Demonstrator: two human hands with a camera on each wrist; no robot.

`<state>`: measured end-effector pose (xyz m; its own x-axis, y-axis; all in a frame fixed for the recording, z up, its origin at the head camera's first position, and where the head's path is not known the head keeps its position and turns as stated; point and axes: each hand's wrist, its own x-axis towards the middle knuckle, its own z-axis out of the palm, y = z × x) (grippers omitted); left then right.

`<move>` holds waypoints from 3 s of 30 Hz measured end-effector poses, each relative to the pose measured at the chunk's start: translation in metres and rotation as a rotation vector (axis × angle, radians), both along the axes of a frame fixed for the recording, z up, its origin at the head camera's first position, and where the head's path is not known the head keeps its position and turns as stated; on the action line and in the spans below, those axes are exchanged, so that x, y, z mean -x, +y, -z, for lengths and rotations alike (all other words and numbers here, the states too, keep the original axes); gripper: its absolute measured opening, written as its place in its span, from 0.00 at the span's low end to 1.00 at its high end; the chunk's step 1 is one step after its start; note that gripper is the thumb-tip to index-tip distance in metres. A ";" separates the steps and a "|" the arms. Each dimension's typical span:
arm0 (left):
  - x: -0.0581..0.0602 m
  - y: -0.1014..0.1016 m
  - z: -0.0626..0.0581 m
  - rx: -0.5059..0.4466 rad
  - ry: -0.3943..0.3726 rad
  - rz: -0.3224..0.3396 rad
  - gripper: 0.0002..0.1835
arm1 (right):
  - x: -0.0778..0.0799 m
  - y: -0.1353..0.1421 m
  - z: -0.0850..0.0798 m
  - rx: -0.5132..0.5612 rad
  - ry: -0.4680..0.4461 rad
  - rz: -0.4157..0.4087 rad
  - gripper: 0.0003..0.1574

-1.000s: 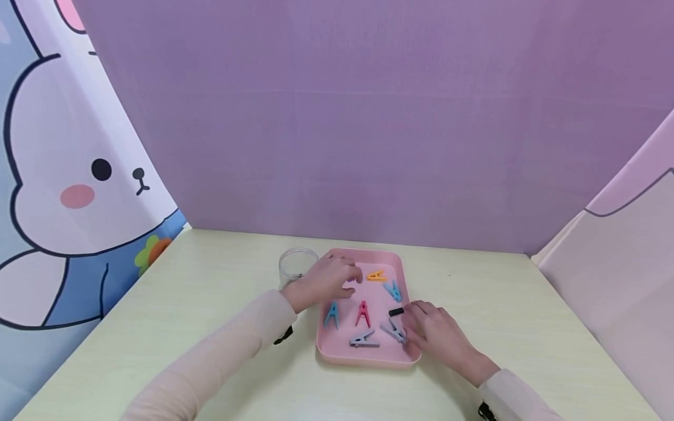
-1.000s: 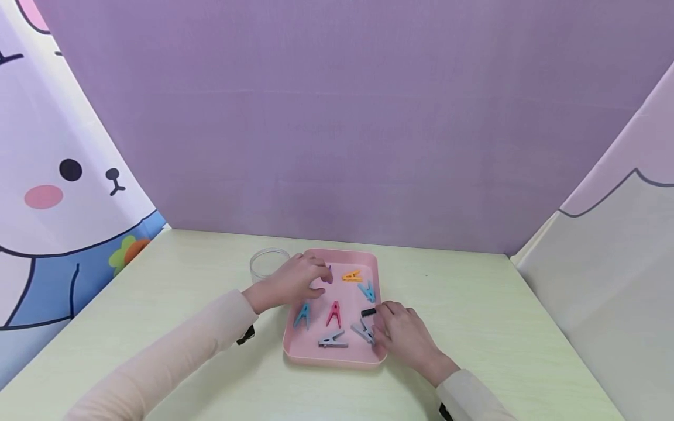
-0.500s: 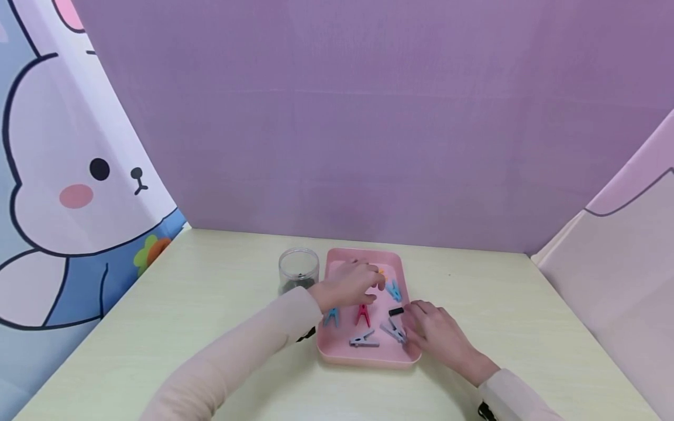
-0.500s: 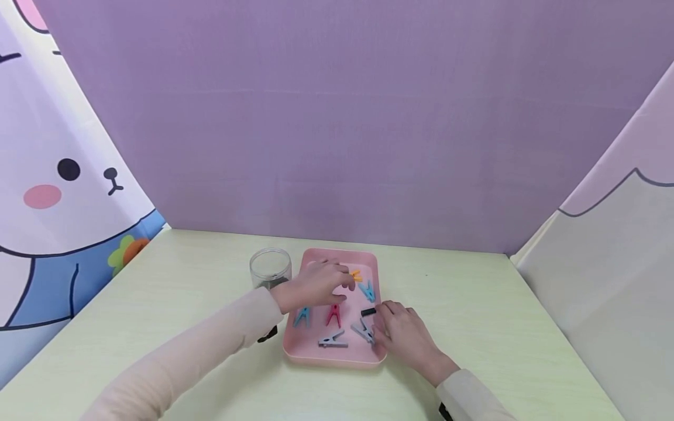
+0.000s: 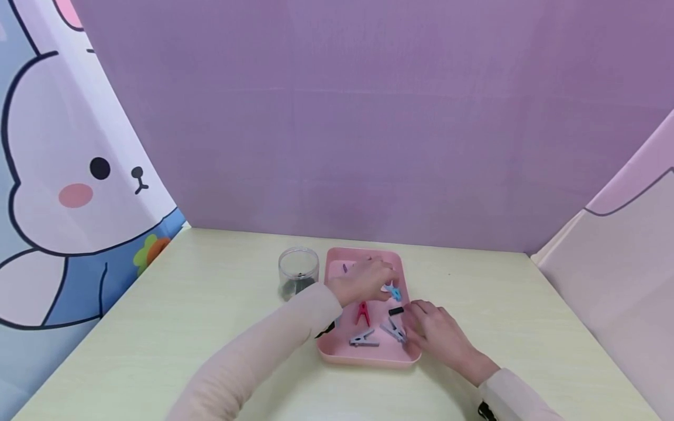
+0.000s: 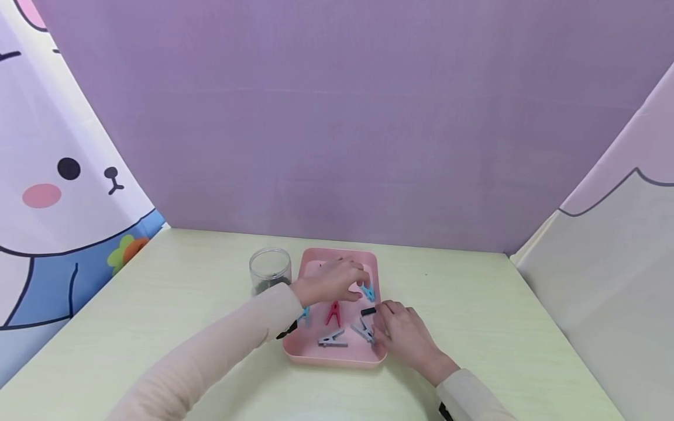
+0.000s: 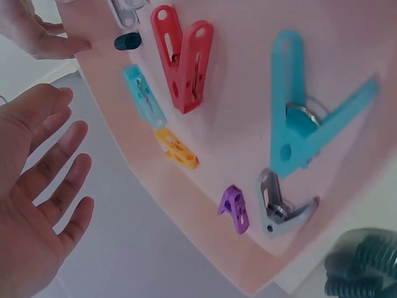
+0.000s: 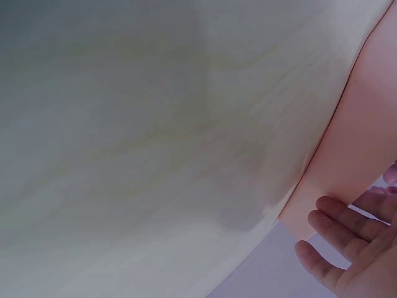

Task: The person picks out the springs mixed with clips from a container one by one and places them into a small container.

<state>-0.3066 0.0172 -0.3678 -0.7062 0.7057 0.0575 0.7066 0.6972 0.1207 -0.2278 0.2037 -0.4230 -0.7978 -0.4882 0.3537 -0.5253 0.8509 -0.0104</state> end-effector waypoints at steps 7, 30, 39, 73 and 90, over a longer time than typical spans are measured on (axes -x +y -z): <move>0.003 0.006 0.010 -0.016 -0.021 -0.012 0.13 | 0.000 -0.001 0.000 0.007 0.015 -0.016 0.26; 0.004 0.013 0.033 -0.010 0.007 0.032 0.11 | -0.002 -0.004 -0.003 -0.002 0.037 -0.021 0.25; -0.001 0.015 0.035 -0.005 0.014 0.038 0.12 | -0.003 -0.005 -0.004 -0.011 0.021 -0.012 0.25; 0.000 0.016 0.040 0.052 0.047 -0.011 0.10 | -0.003 -0.005 -0.004 -0.020 0.012 0.011 0.28; -0.002 0.002 0.012 -0.029 0.129 -0.051 0.07 | -0.002 -0.005 -0.003 -0.018 -0.001 0.016 0.28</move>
